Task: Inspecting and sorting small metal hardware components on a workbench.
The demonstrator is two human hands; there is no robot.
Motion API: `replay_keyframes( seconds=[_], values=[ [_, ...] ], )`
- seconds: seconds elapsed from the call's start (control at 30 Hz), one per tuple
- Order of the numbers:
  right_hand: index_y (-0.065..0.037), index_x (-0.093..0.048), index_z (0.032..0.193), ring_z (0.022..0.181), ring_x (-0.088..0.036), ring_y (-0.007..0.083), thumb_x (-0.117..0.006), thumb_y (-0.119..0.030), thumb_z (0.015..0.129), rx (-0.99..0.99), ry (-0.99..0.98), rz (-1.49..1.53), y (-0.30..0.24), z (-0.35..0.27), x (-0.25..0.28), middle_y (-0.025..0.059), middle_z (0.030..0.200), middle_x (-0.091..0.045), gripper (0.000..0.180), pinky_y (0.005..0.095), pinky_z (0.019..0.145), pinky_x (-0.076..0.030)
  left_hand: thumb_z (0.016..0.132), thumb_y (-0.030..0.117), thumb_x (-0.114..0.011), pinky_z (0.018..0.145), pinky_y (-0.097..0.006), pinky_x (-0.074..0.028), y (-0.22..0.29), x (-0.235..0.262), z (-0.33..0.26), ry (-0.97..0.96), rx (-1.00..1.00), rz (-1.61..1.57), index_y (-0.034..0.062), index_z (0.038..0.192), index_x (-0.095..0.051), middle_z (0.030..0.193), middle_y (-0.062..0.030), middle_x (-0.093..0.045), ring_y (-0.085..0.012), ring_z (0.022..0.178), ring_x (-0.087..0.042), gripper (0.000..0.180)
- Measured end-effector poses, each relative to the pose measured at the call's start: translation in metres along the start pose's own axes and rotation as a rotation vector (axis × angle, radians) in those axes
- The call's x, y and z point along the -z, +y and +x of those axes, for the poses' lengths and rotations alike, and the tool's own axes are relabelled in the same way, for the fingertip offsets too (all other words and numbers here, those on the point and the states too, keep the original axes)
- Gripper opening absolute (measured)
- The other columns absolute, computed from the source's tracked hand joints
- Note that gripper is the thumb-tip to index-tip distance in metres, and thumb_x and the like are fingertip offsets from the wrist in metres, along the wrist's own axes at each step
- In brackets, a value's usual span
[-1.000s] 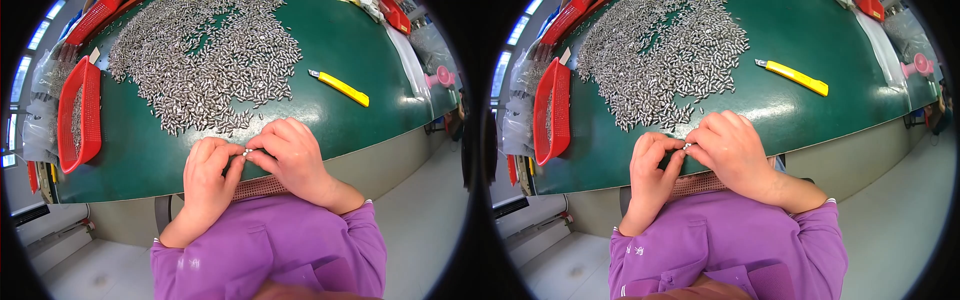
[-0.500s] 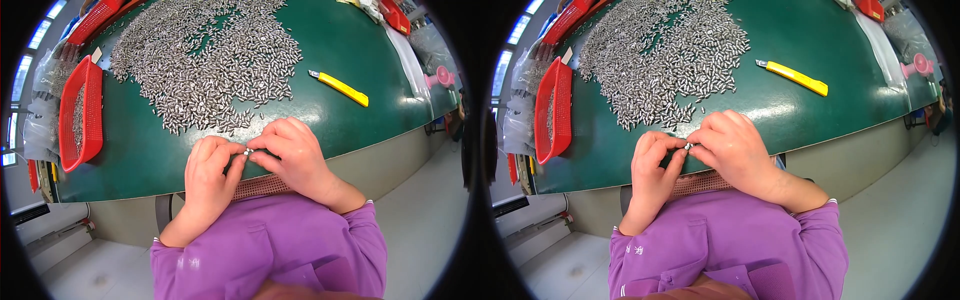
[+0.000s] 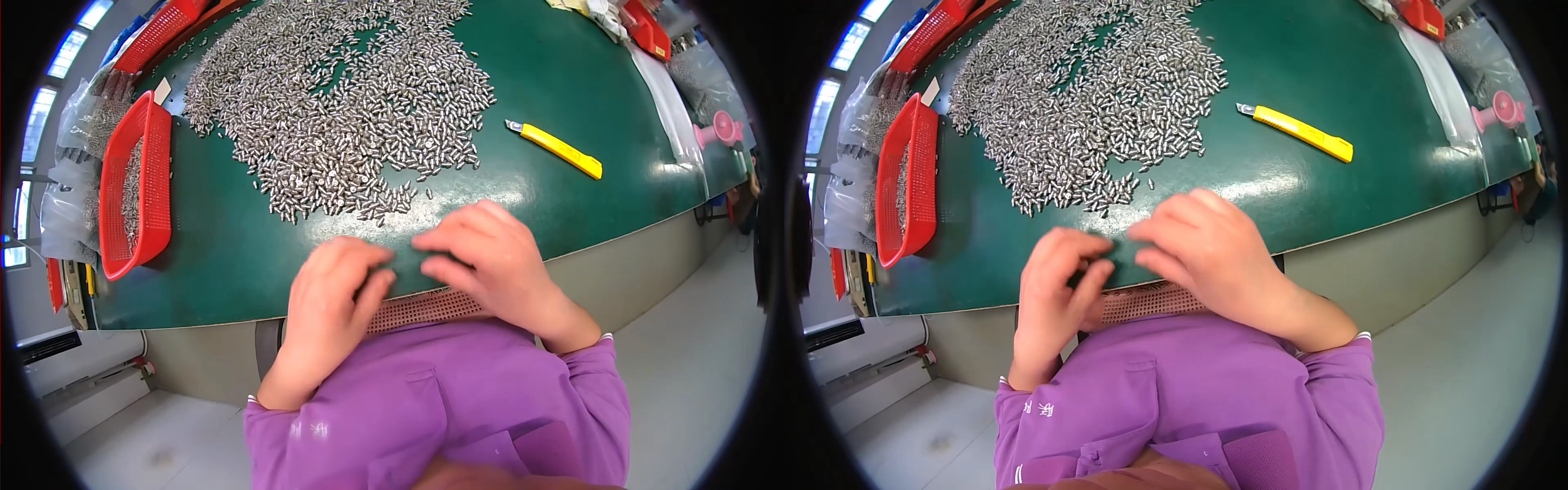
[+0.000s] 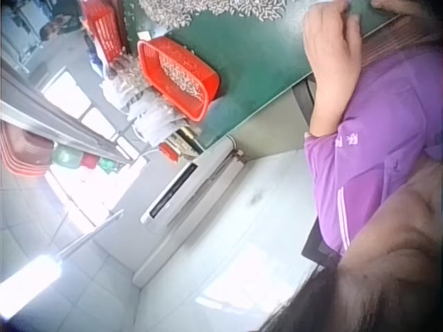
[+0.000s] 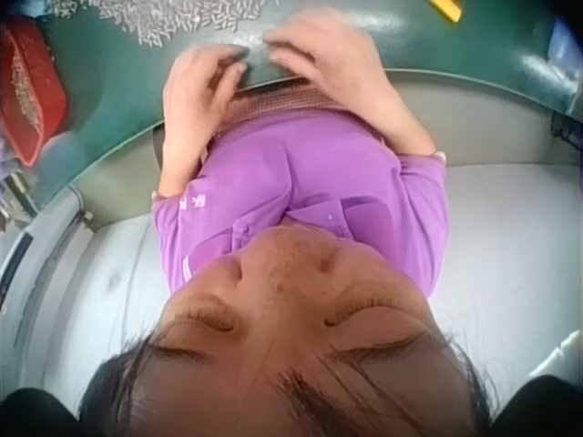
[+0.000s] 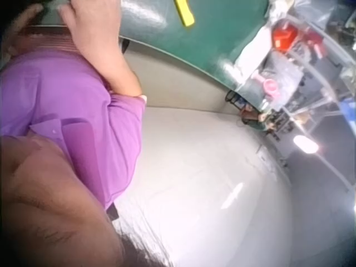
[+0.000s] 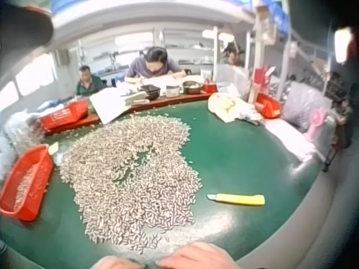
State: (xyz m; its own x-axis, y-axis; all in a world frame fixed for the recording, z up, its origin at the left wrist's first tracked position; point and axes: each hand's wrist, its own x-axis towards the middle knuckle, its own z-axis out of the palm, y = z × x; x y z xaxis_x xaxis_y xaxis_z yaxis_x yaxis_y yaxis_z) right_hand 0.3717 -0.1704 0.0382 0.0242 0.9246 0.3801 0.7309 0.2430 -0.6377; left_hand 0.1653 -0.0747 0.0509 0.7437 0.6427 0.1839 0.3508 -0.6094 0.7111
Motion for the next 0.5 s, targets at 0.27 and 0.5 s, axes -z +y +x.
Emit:
replay_keyframes(
  seconds=[0.27,0.5],
  values=[
    [-0.008,-0.069,0.094,0.084,-0.061,0.0279,-0.077,-0.009,0.079,-0.033,0.156,-0.155,-0.001,0.027,-0.02,0.006,0.091,-0.065,0.017,0.0389,0.072,-0.05,0.08,0.004,-0.076,0.076,-0.041,-0.05,-0.007,-0.021,0.018,0.214,0.078,0.186,0.005,0.1,-0.066,0.097,-0.0099,-0.062,-0.0304,0.09,-0.061,0.023],
    [-0.008,-0.068,0.091,0.083,-0.06,0.0282,-0.076,-0.007,0.077,-0.006,0.098,-0.099,0.001,0.023,-0.023,0.0065,0.089,-0.063,0.016,0.0394,0.071,-0.05,0.079,0.004,-0.077,0.073,-0.041,-0.049,-0.005,-0.022,0.018,0.178,0.06,0.154,0.0056,0.093,-0.064,0.092,-0.0086,-0.06,-0.0301,0.088,-0.06,0.019]
  ],
)
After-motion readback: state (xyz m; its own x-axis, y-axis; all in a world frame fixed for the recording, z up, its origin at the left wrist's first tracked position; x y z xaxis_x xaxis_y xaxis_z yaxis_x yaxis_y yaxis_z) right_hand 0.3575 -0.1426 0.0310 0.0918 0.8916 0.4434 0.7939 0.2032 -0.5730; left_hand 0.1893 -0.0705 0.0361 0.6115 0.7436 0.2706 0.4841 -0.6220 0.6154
